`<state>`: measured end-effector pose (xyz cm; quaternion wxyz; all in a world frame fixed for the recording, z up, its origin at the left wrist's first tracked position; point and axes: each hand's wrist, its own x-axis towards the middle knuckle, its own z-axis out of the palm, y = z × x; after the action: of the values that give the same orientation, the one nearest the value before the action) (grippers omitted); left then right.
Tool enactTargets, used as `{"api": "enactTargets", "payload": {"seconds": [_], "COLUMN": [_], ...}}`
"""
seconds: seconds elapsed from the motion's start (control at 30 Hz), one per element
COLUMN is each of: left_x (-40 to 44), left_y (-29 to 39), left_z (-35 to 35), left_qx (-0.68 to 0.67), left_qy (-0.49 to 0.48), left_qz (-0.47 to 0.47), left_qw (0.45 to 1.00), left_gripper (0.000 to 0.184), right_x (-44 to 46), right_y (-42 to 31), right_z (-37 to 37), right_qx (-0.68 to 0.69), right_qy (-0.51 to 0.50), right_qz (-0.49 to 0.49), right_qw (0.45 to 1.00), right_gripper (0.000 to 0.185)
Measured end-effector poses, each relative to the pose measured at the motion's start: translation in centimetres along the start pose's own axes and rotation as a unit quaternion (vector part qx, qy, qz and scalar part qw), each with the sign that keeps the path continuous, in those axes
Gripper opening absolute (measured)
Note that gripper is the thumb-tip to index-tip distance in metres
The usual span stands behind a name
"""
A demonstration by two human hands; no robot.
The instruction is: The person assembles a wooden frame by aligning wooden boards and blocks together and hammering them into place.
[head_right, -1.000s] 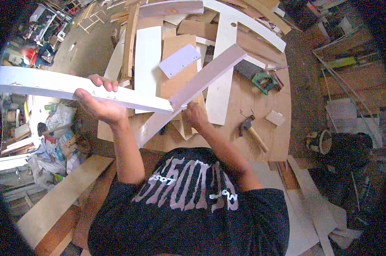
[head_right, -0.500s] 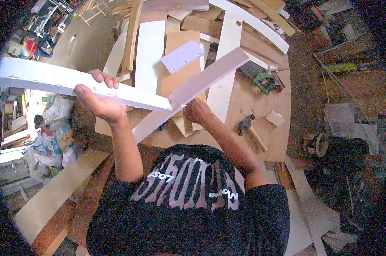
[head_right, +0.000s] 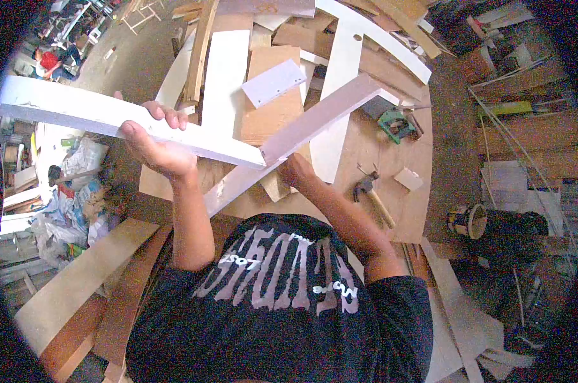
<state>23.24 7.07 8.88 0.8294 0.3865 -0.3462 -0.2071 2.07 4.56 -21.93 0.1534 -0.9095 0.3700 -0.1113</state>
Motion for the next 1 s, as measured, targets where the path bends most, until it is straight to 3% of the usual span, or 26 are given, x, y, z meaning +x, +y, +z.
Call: {"api": "enactTargets", "payload": {"seconds": [0.1,0.23,0.3,0.43,0.63,0.7,0.8,0.93,1.0], "left_x": [-0.4,-0.8,-1.0,-1.4,-1.7,-1.5,-0.8,-0.1,-0.2], "left_y": [-0.3,-0.5,-1.0,-1.8,-2.1,-2.1,-2.4,-1.6,-1.7], "left_z": [0.4,0.6,0.7,1.7,1.6,1.4,0.8,0.6,0.7], "left_qx": [-0.013,-0.034,-0.034,-0.049,-0.037,-0.028,0.000,-0.001,-0.008], "left_qy": [0.000,-0.020,-0.030,-0.046,-0.064,-0.065,-0.062,-0.048,-0.043], "left_qz": [-0.006,-0.005,-0.006,0.009,0.014,0.019,0.015,0.046,0.048], "left_qw": [1.000,0.999,0.999,0.998,0.997,0.997,0.998,0.998,0.998], "left_gripper": [0.086,0.083,0.082,0.077,0.074,0.073,0.078,0.078,0.079], "right_x": [-0.3,-1.8,-2.6,-2.9,-3.8,-4.2,-4.0,-2.9,-1.6], "right_y": [-0.2,-0.1,-0.3,-1.0,-1.9,-2.3,-3.1,-4.0,-3.8], "right_z": [-0.9,-2.5,-2.9,-2.7,-3.7,-3.8,-3.6,-2.3,-1.7], "right_qx": [0.098,0.034,0.079,0.133,0.216,0.251,0.216,0.138,0.162], "right_qy": [0.018,-0.014,-0.049,0.026,0.022,0.111,0.157,0.138,0.067], "right_qz": [0.032,0.007,0.078,0.105,0.189,0.186,0.180,0.221,0.276], "right_qw": [0.995,0.999,0.993,0.985,0.958,0.943,0.947,0.956,0.945], "right_gripper": [0.042,0.038,0.035,0.037,0.054,0.064,0.069,0.058,0.047]}}
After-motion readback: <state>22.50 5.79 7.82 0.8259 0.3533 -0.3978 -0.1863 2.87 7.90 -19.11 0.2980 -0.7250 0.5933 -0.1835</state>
